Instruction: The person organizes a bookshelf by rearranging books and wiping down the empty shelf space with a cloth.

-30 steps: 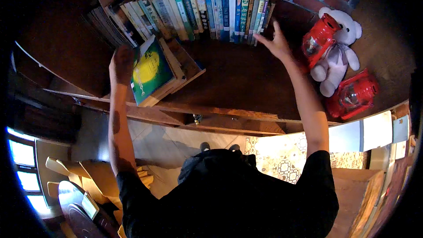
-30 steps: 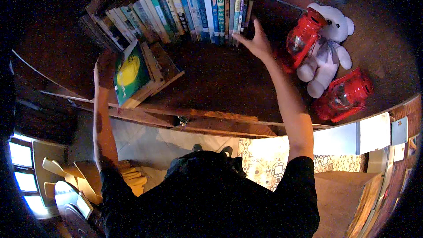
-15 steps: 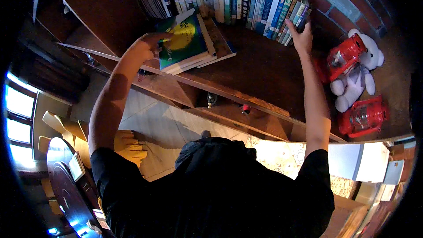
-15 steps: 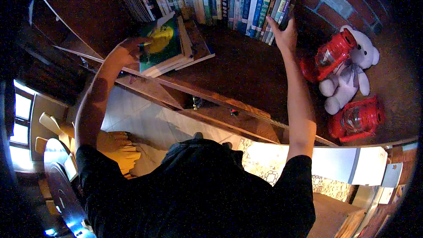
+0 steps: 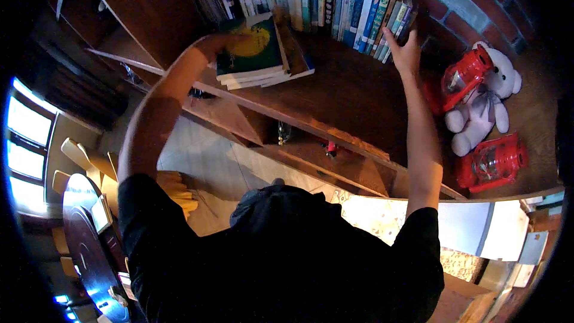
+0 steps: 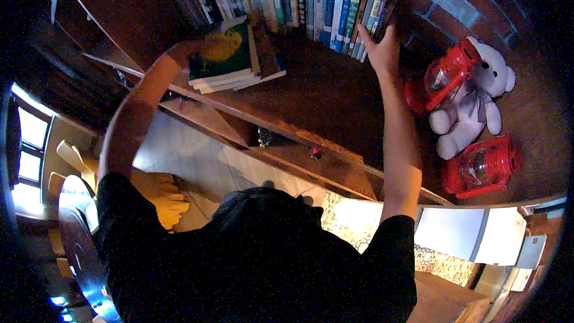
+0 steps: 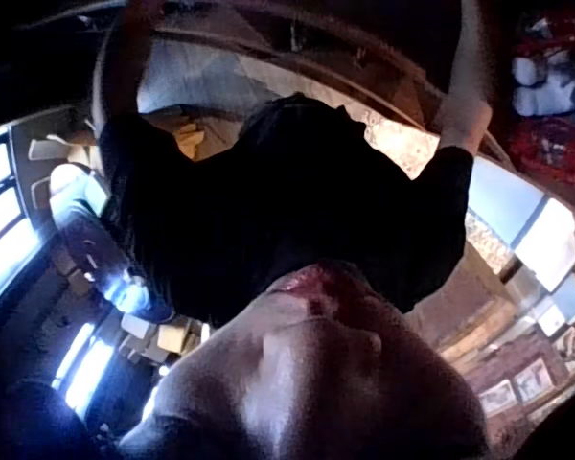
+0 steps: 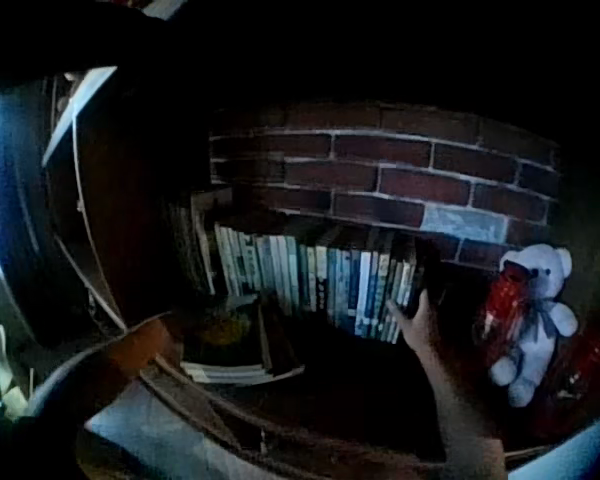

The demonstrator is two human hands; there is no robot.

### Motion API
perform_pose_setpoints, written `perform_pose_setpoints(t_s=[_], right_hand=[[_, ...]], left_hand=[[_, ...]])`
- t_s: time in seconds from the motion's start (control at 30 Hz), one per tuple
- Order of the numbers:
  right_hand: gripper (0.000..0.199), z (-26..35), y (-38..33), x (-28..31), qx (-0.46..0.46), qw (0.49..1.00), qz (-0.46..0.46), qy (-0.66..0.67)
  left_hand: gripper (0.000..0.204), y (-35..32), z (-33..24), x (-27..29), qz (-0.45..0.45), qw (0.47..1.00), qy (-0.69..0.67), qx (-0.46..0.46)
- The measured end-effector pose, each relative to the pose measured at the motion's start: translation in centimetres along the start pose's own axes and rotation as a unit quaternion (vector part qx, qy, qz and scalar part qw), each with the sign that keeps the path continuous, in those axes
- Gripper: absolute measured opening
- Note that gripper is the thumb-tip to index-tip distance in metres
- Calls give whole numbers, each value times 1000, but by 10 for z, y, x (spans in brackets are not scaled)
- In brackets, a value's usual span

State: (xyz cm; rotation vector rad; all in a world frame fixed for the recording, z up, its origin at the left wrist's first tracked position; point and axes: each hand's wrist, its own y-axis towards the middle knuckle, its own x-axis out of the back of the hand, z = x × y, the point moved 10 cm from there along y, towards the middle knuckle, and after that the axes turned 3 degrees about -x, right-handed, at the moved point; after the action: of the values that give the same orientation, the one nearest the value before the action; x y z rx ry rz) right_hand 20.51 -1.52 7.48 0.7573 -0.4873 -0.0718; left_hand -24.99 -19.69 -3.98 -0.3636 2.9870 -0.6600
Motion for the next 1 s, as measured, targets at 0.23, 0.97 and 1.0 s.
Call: perform_pose_setpoints(t_s=[0.23, 0.97, 1.0], right_hand=[[69, -22, 2, -3, -38, 992, -2, -120], [86, -44, -11, 16, -144, 987, -46, -47], [89, -46, -14, 19, -153, 985, -45, -66]], left_hand=[[43, -30, 3, -8, -106, 983, -104, -109], [57, -175, -70, -237, -140, 828, 21, -542], [56, -168, -79, -254, -136, 809, 33, -571]])
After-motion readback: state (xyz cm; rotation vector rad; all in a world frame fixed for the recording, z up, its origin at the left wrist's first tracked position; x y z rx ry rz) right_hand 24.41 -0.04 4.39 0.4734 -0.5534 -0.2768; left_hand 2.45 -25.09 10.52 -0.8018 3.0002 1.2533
